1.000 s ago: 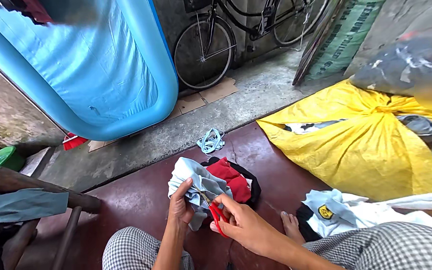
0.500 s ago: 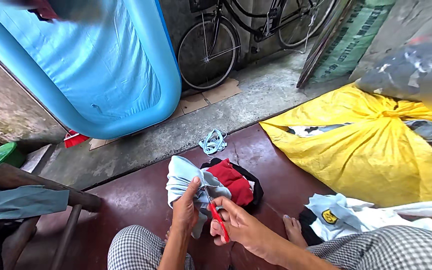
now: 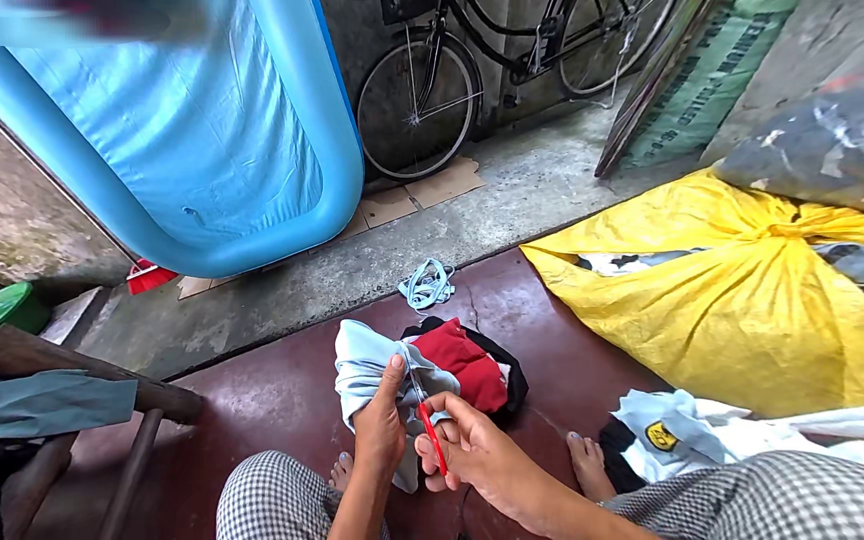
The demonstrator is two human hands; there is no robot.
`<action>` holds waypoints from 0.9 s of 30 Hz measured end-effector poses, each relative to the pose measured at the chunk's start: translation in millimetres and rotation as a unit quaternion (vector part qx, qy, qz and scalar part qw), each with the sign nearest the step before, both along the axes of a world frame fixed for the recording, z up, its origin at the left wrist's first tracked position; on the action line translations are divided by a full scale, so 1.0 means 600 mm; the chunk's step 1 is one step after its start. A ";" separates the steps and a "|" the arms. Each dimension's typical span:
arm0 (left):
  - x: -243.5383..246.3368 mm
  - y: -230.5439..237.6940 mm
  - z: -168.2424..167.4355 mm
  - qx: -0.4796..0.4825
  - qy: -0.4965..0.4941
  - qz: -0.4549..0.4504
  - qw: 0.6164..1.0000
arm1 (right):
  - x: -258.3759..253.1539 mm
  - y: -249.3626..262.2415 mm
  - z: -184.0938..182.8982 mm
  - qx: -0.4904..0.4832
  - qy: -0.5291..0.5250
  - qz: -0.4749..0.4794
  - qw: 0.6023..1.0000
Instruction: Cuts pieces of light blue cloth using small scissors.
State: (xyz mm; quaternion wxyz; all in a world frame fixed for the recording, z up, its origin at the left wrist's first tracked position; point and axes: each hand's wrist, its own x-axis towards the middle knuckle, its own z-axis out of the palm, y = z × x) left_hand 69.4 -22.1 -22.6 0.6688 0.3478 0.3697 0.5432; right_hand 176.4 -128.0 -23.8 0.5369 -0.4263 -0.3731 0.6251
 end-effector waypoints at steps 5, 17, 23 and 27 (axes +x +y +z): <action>-0.004 0.000 0.002 -0.011 -0.008 0.013 1.000 | -0.007 -0.005 0.000 0.003 0.014 -0.013 1.000; -0.013 -0.001 0.001 -0.010 -0.033 -0.022 0.999 | 0.004 -0.001 -0.002 0.011 0.031 0.026 0.999; -0.016 -0.002 0.000 0.006 -0.032 -0.026 0.999 | 0.013 0.003 -0.005 0.026 0.013 0.050 0.998; -0.017 -0.003 -0.002 0.018 -0.024 -0.024 0.999 | 0.017 0.009 -0.013 0.059 -0.069 0.035 0.995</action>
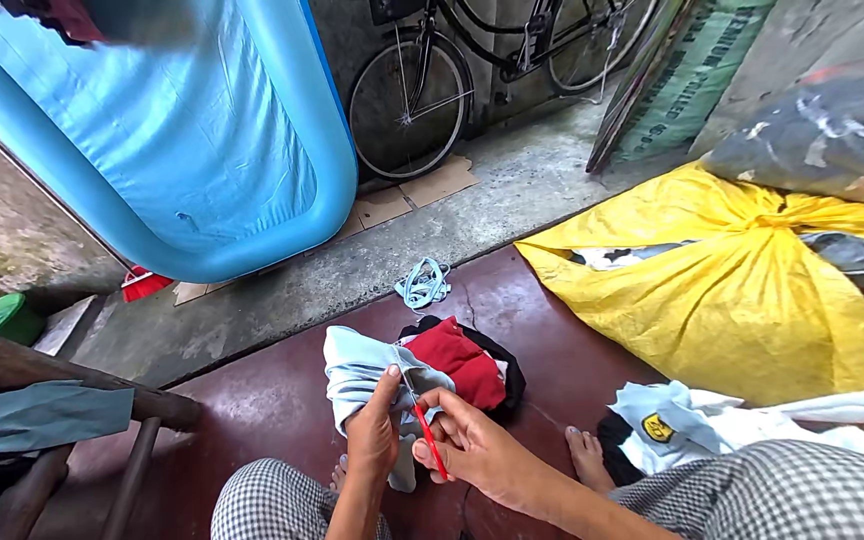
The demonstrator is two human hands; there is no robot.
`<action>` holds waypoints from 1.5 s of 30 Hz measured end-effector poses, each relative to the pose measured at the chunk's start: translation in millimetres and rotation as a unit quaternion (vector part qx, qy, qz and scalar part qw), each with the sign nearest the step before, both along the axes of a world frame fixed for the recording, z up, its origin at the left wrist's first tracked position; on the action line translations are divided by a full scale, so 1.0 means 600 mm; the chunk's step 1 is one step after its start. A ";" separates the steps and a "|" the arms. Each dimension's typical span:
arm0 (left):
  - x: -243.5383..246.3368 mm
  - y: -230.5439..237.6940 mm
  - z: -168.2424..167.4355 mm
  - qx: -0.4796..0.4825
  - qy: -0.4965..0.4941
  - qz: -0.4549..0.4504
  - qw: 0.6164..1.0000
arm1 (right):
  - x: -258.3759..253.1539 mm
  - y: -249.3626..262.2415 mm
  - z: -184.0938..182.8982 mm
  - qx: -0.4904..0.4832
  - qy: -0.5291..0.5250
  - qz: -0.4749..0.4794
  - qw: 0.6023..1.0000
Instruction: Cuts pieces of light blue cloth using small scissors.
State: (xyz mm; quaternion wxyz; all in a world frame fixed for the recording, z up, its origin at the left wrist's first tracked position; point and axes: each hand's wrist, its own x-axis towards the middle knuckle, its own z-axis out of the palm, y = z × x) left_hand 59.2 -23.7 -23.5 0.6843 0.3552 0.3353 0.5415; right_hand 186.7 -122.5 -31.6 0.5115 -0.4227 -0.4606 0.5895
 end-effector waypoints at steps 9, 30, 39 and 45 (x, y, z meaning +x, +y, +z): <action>-0.002 0.000 -0.005 -0.028 -0.018 -0.012 0.999 | 0.002 0.001 0.007 -0.003 -0.050 -0.028 0.998; -0.002 -0.007 -0.014 -0.076 -0.090 -0.064 0.991 | 0.006 -0.002 0.009 0.006 -0.170 -0.062 0.983; -0.008 -0.008 -0.018 -0.052 -0.101 -0.106 0.988 | -0.002 -0.004 0.007 0.026 -0.191 -0.067 0.979; -0.007 -0.014 -0.022 -0.048 -0.072 -0.113 0.990 | -0.007 -0.003 0.008 0.015 -0.201 -0.105 0.974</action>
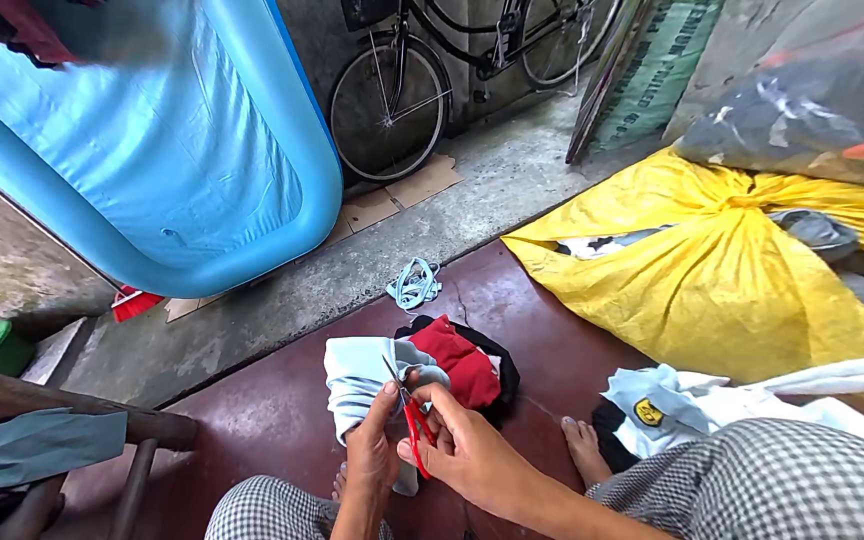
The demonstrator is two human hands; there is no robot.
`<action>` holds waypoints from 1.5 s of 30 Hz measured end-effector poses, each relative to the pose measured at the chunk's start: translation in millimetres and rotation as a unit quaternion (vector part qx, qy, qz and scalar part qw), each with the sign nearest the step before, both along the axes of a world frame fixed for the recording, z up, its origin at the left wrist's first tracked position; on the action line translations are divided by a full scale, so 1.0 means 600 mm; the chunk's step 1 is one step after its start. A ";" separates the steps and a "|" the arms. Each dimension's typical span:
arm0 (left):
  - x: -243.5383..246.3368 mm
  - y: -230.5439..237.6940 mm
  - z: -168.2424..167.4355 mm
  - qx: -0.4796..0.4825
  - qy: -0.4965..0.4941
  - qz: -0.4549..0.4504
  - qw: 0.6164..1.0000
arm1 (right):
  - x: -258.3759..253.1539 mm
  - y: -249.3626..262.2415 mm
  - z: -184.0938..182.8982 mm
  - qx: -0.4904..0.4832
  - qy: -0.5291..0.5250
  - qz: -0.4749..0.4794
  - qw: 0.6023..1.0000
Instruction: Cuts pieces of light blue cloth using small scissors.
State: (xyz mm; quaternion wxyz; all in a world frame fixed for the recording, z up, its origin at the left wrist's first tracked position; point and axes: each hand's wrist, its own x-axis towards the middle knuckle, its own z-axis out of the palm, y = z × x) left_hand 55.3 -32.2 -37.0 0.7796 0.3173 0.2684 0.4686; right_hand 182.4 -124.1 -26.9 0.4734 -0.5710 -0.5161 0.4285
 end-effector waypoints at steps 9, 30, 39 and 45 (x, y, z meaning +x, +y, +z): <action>0.008 -0.004 -0.007 -0.018 0.012 0.009 1.000 | -0.004 0.001 -0.005 -0.029 0.125 -0.011 0.992; 0.006 -0.019 -0.016 0.019 0.047 0.001 0.999 | 0.007 0.008 -0.003 -0.046 0.125 -0.025 0.991; -0.010 -0.020 -0.027 0.060 0.062 -0.026 0.996 | 0.011 0.007 0.007 -0.072 0.135 -0.025 0.988; -0.013 -0.015 -0.028 0.082 0.066 -0.027 0.994 | 0.007 0.006 0.013 -0.086 0.247 -0.016 0.965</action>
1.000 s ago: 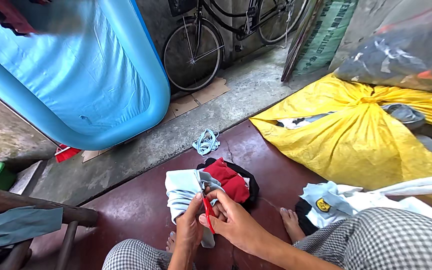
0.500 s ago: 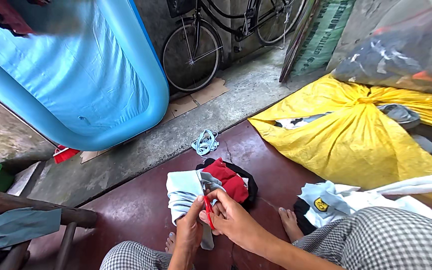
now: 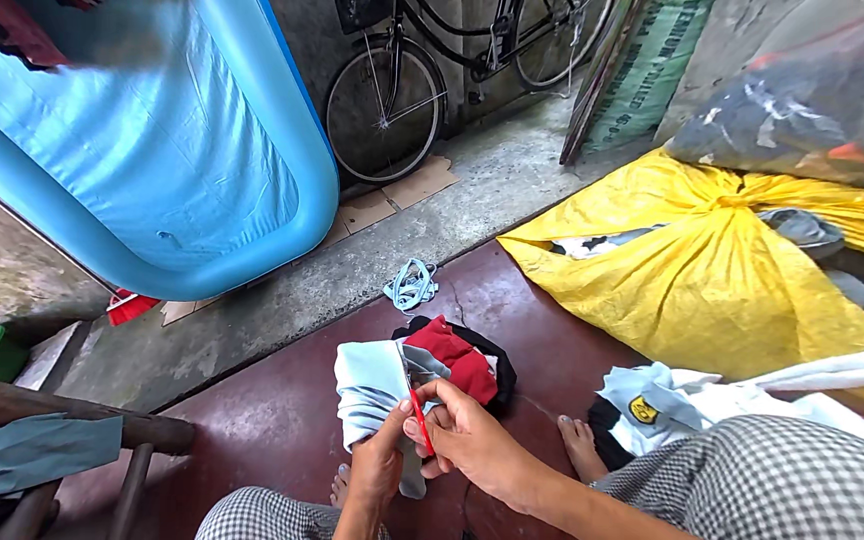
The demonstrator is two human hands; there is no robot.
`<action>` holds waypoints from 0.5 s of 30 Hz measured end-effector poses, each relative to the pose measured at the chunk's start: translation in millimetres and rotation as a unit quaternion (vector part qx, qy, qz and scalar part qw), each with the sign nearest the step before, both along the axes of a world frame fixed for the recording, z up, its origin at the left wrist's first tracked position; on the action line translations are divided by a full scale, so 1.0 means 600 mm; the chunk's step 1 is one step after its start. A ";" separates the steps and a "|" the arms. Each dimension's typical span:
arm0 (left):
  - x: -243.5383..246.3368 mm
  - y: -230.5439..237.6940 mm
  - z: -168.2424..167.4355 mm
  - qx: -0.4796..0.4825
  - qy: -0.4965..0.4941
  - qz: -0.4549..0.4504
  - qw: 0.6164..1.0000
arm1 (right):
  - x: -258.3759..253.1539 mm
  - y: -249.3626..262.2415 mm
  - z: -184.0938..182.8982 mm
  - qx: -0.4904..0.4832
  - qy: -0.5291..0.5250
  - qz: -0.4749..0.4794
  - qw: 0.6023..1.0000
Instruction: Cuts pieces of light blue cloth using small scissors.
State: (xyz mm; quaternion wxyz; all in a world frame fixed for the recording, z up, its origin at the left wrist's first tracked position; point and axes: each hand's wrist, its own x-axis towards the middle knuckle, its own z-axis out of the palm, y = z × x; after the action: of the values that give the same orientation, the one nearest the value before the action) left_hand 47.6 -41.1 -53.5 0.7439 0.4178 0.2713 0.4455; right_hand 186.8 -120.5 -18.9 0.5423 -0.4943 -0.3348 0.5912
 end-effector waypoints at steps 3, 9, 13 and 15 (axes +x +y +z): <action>-0.007 -0.002 -0.006 0.025 0.019 -0.009 0.999 | 0.004 0.000 0.004 -0.004 0.019 0.002 1.000; -0.005 -0.001 -0.011 0.025 0.030 -0.016 0.999 | 0.008 0.000 0.002 -0.039 0.058 -0.009 0.998; 0.023 -0.007 -0.003 -0.111 0.051 0.041 0.992 | 0.014 0.010 -0.005 -0.047 0.019 -0.046 0.998; 0.037 -0.004 -0.015 -0.187 0.070 0.062 0.978 | 0.022 0.020 -0.024 -0.032 -0.050 -0.063 0.996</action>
State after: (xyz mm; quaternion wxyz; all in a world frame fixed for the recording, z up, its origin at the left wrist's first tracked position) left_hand 69.5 -43.6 -62.7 0.7591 0.2838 0.4268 0.4014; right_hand 199.7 -108.4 -33.1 0.5447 -0.5604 -0.3108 0.5410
